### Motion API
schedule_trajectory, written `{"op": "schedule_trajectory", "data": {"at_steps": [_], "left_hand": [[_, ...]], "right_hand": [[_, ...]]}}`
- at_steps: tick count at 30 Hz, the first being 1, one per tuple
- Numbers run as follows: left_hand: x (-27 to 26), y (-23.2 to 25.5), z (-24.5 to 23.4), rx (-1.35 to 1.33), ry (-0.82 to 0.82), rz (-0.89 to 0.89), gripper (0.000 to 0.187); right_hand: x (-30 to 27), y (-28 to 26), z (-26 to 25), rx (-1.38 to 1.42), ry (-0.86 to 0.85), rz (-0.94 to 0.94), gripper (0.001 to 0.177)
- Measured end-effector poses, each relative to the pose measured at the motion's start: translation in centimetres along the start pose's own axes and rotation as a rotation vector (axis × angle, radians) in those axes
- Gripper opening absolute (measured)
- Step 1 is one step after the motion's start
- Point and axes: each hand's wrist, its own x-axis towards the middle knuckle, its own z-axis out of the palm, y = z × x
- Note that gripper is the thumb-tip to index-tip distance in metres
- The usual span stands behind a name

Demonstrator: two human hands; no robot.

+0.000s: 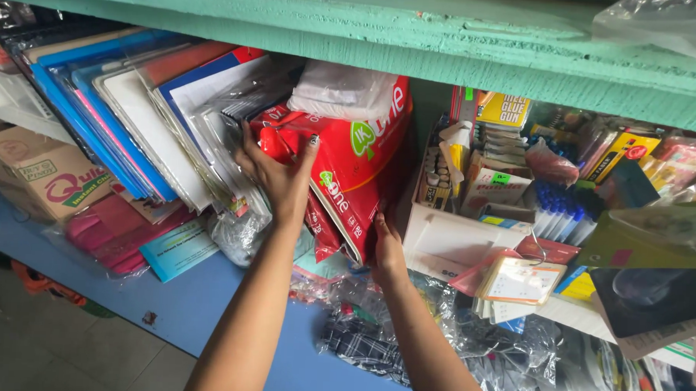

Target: The person organizes stationery items on a cluttered shelf. They pick up a blue folder, wipe it with a dark cloth, and place it back. They then handle a white plastic-wrapped package, wiping it with the cloth before returning it to the shelf. Finally, they pick up a yellow box of glue sticks and a pack of blue pens, placing them on the shelf.

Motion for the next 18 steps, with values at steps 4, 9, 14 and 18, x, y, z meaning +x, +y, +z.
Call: {"op": "schedule_trajectory", "data": {"at_steps": [4, 9, 14, 18], "left_hand": [[-0.8, 0.4, 0.6, 0.069, 0.061, 0.073, 0.117], [-1.3, 3.5, 0.8, 0.159, 0.109, 0.053, 0.112], [-2.0, 4.6, 1.6, 0.252, 0.139, 0.07, 0.107], [-2.7, 5.4, 2.1, 0.268, 0.123, 0.191, 0.107]], "right_hand": [[-1.9, -1.2, 1.7, -0.104, 0.015, 0.041, 0.052], [-3.3, -2.9, 2.7, -0.117, 0.006, 0.191, 0.052], [-2.3, -2.0, 1.8, -0.077, -0.042, 0.173, 0.052], [-2.3, -1.9, 2.1, -0.065, -0.023, 0.134, 0.052]]}}
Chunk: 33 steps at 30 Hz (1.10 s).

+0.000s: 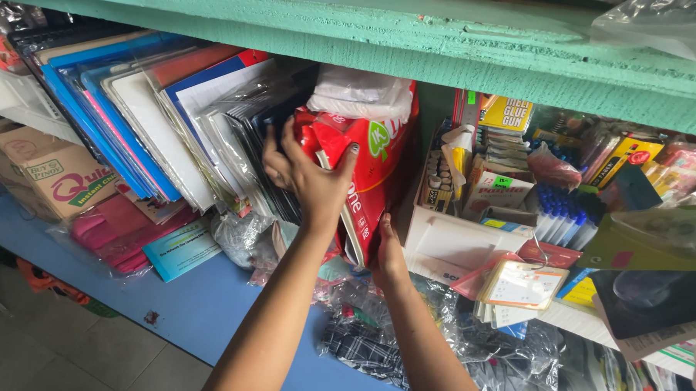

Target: The person organizes stationery items on a cluttered shelf. They pick up a blue folder, wipe it with a dark cloth, and place it back. They then handle a white plastic-wrapped package, wiping it with the cloth before returning it to the shelf. Finally, they pick up a yellow box of glue sticks and a pack of blue pens, placing them on the shelf.

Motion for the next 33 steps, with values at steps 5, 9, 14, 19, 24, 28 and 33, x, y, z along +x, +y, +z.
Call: {"op": "schedule_trajectory", "data": {"at_steps": [5, 9, 14, 19, 24, 28, 33], "left_hand": [[-1.0, 2.3, 0.0, -0.049, 0.007, 0.038, 0.104], [-2.2, 4.3, 0.0, -0.098, -0.09, 0.009, 0.1], [-3.3, 6.1, 0.5, -0.184, -0.132, 0.036, 0.092], [-3.2, 7.2, 0.8, -0.183, -0.097, -0.004, 0.094], [-2.0, 6.1, 1.1, -0.179, -0.068, -0.035, 0.096], [-0.5, 3.9, 0.7, -0.174, -0.057, -0.082, 0.096], [1.2, 1.5, 0.5, -0.203, -0.046, -0.054, 0.095]], "right_hand": [[-0.1, -0.2, 0.2, -0.092, 0.004, 0.077, 0.061], [0.7, 0.5, -0.5, 0.047, -0.095, 0.027, 0.068], [0.8, 0.5, -0.4, 0.076, -0.048, 0.014, 0.06], [-0.1, -0.6, -0.2, 0.106, -0.022, -0.071, 0.045], [2.0, 0.6, -1.4, 0.056, -0.062, -0.103, 0.052], [3.6, 2.4, -0.4, -0.077, -0.027, -0.19, 0.051], [3.3, 2.4, 3.3, -0.049, 0.037, -0.306, 0.063]]}}
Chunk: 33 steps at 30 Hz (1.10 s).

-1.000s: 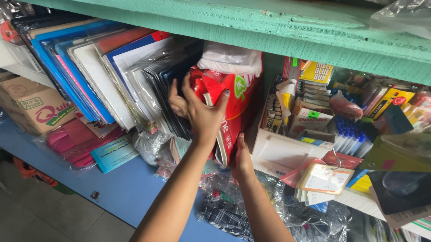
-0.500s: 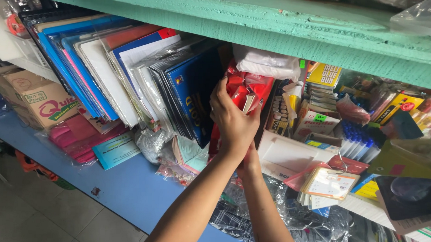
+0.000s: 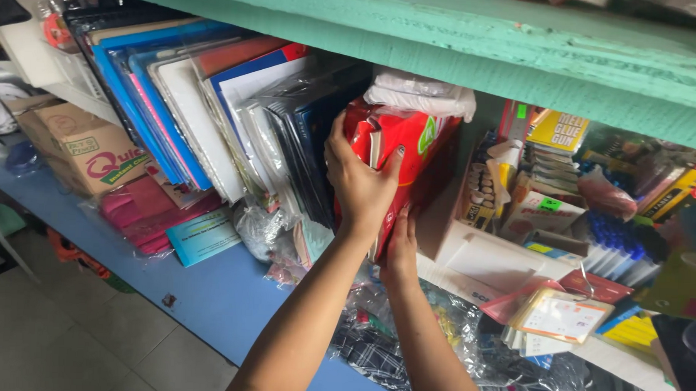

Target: The person organizes stationery items on a cluttered shelf. They pick up a blue folder, wipe it with a dark cloth, and place it back. They then handle a white plastic-wrapped package, wiping it with the cloth before returning it to the shelf. Finally, they pick up a yellow box of glue sticks and a pack of blue pens, placing them on the shelf.

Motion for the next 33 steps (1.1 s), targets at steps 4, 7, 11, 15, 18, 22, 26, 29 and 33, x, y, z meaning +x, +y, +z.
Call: {"op": "schedule_trajectory", "data": {"at_steps": [4, 7, 11, 15, 18, 22, 26, 29, 33], "left_hand": [[0.1, -0.4, -0.9, -0.046, 0.02, -0.019, 0.094], [0.0, -0.7, -1.3, -0.102, 0.039, -0.024, 0.089], [-0.6, 0.0, -1.5, -0.104, 0.047, -0.03, 0.088], [-0.9, -0.1, -1.0, -0.096, 0.083, -0.026, 0.088], [-0.8, -0.2, -1.1, -0.101, 0.08, -0.012, 0.088], [-0.3, -1.6, -1.7, -0.072, 0.008, 0.001, 0.098], [-0.1, -3.0, -3.2, -0.008, -0.048, -0.003, 0.115], [-0.7, -2.9, -4.5, -0.001, -0.104, -0.05, 0.125], [-2.9, -4.6, -6.6, -0.037, -0.152, 0.064, 0.122]], "right_hand": [[-1.3, -1.7, 0.7, -0.079, 0.027, 0.042, 0.07], [-1.6, -2.1, 0.4, -0.139, 0.024, 0.065, 0.071], [-1.1, -1.4, -0.7, -0.098, -0.026, 0.021, 0.071], [-0.5, -1.3, -1.7, -0.138, -0.036, 0.042, 0.07], [0.1, -0.6, -2.4, -0.126, -0.036, 0.065, 0.07], [-1.3, -2.6, -0.6, -0.079, -0.029, 0.176, 0.067], [-2.2, -2.4, -2.0, 0.016, -0.123, 0.202, 0.066], [-4.4, -3.1, -2.3, 0.082, -0.134, 0.147, 0.072], [-8.6, -5.2, -3.4, -0.128, -0.049, 0.259, 0.074]]}}
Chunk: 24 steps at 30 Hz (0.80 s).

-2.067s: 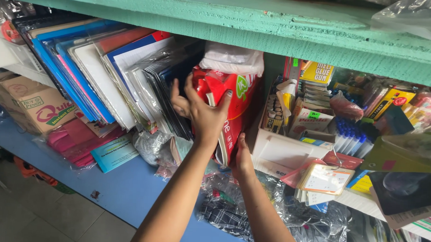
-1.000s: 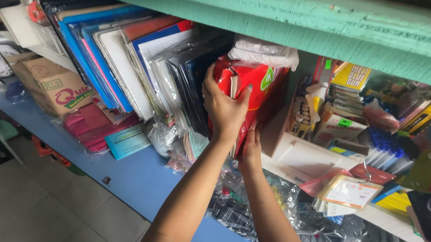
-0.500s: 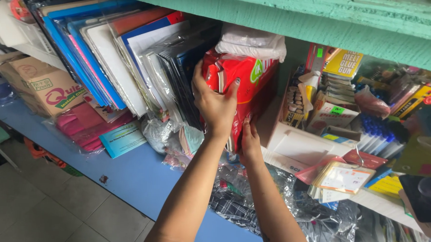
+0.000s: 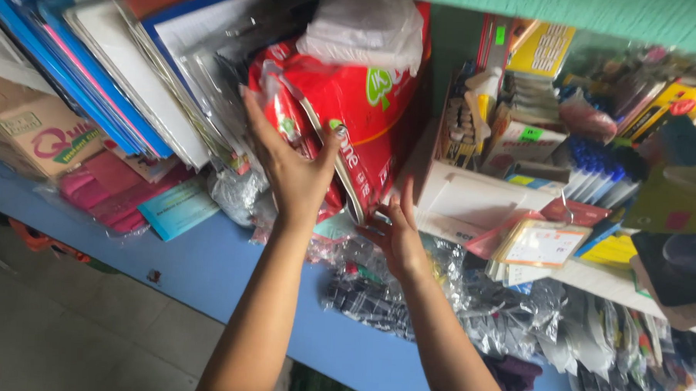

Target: The person organizes stationery items on a cluttered shelf. They pick up a blue folder, wipe it with a dark cloth, and place it back. They then handle a white plastic-wrapped package, wiping it with the cloth before returning it to the shelf. Finally, they pick up a yellow box of glue sticks and a pack of blue pens, placing them on the shelf.

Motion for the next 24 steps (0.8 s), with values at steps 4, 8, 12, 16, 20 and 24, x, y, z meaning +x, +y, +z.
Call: {"op": "schedule_trajectory", "data": {"at_steps": [4, 8, 12, 16, 20, 24], "left_hand": [[-3.5, -1.7, -3.0, 0.136, -0.006, 0.026, 0.116], [-7.8, -3.8, -6.8, 0.193, 0.009, -0.049, 0.106], [-11.6, -4.2, -9.0, 0.296, 0.026, -0.125, 0.088], [-14.2, -2.8, -8.3, 0.33, 0.027, -0.128, 0.075], [-14.4, 0.9, -6.0, 0.303, 0.003, -0.065, 0.068], [-14.2, 3.3, -3.7, 0.294, -0.028, 0.093, 0.061]], "right_hand": [[-6.2, 1.4, -5.5, -0.478, 0.062, -0.112, 0.075], [-12.2, 8.2, -19.8, -0.688, 0.161, -0.09, 0.06], [-18.9, 14.9, -33.8, -1.362, 0.607, -0.063, 0.04], [-23.1, 17.1, -42.4, -1.558, 0.843, -0.088, 0.036], [-23.7, 18.3, -40.0, -1.683, 0.787, -0.024, 0.063], [-22.2, 20.2, -39.4, -1.723, 0.764, 0.119, 0.069]]}}
